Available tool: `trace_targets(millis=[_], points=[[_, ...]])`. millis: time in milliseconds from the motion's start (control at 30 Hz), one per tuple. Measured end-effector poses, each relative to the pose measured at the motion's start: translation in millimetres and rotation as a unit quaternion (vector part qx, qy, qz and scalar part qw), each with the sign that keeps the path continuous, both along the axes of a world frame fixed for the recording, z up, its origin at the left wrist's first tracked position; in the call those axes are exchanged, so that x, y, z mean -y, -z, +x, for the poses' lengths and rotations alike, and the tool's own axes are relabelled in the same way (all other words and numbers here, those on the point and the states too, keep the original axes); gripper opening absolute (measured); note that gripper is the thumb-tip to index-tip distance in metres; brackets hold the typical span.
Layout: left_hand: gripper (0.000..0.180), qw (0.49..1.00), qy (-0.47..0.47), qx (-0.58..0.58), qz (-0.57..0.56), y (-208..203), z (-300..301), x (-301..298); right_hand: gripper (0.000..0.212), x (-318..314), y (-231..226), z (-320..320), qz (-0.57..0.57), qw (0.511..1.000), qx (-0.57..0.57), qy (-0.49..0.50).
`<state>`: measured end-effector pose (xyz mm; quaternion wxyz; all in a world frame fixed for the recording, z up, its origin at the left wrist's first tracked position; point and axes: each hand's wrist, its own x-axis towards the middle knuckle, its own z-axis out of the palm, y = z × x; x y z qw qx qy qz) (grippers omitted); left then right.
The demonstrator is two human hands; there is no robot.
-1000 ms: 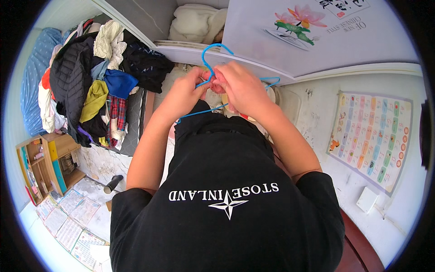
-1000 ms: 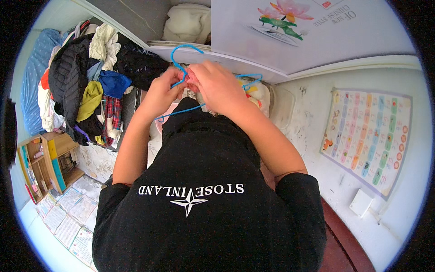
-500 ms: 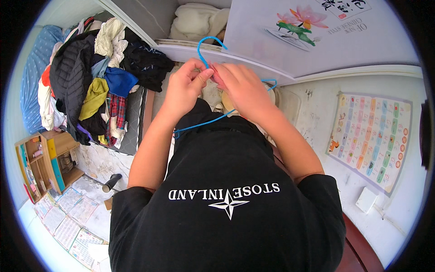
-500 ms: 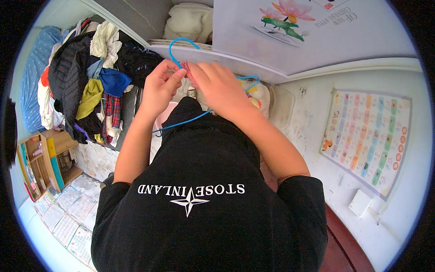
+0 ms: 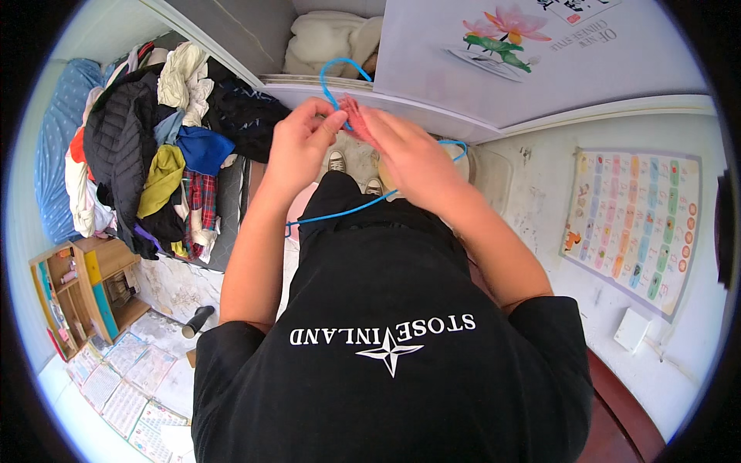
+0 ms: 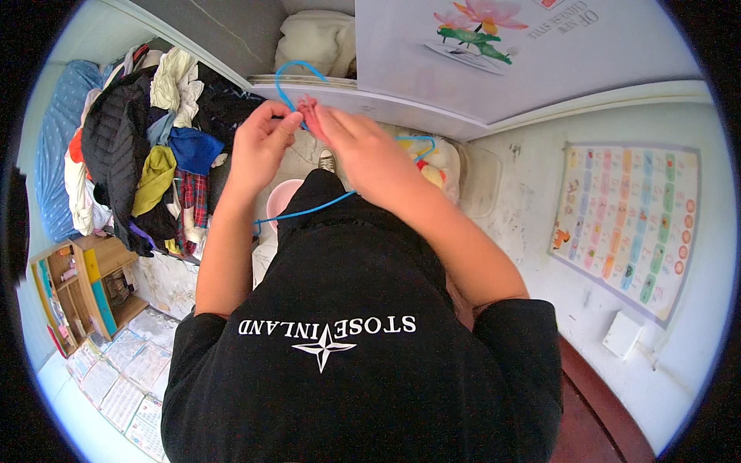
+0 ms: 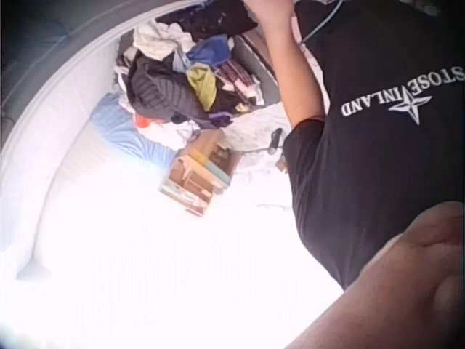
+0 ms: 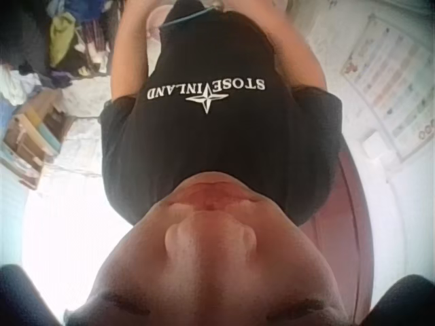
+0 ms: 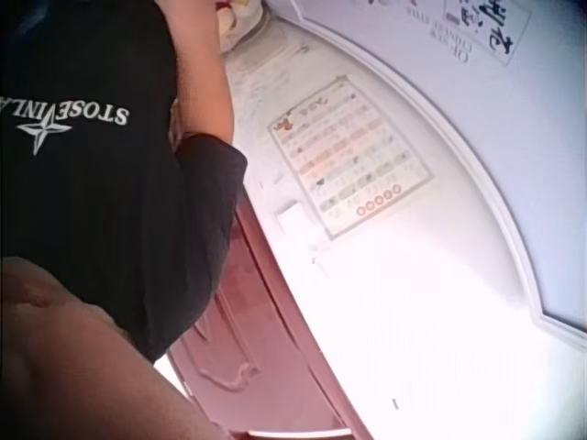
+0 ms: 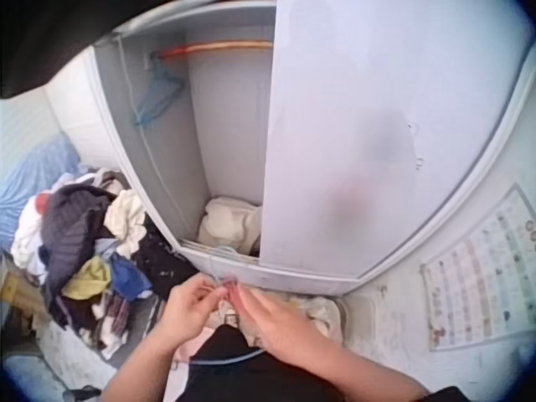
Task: The person places a pink cloth onto a blue hanger and adjusts it repeatedly. They then pick up a dark garment, place it on the hanger, and hang it in a closet. Finally, they pick up a purple hanger.
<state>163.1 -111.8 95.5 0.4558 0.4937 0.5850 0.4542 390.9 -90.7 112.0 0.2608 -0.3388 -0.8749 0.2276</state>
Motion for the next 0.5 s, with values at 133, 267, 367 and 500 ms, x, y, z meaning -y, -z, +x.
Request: trace_targets(millis=[133,267,367,500], points=[[0.019,0.996,-0.072,0.04,-0.044,-9.6,-37.5,7.6,0.056,-11.3,-4.4,40.9,-0.029,0.996,0.074,-0.038],[0.018,0.996,-0.073,0.009,-0.053,-24.0,-56.1,16.8,0.062,-26.9,15.7,76.2,-0.069,0.987,0.143,-0.033],[0.017,0.998,-0.054,-0.026,-0.011,-15.2,-62.5,17.3,0.057,-20.3,-3.5,68.6,-0.079,0.98,0.18,0.021],[0.019,0.978,0.025,-0.199,0.059,-10.1,-14.0,8.5,0.053,-3.4,-6.8,16.6,-0.035,0.994,0.103,-0.021]])
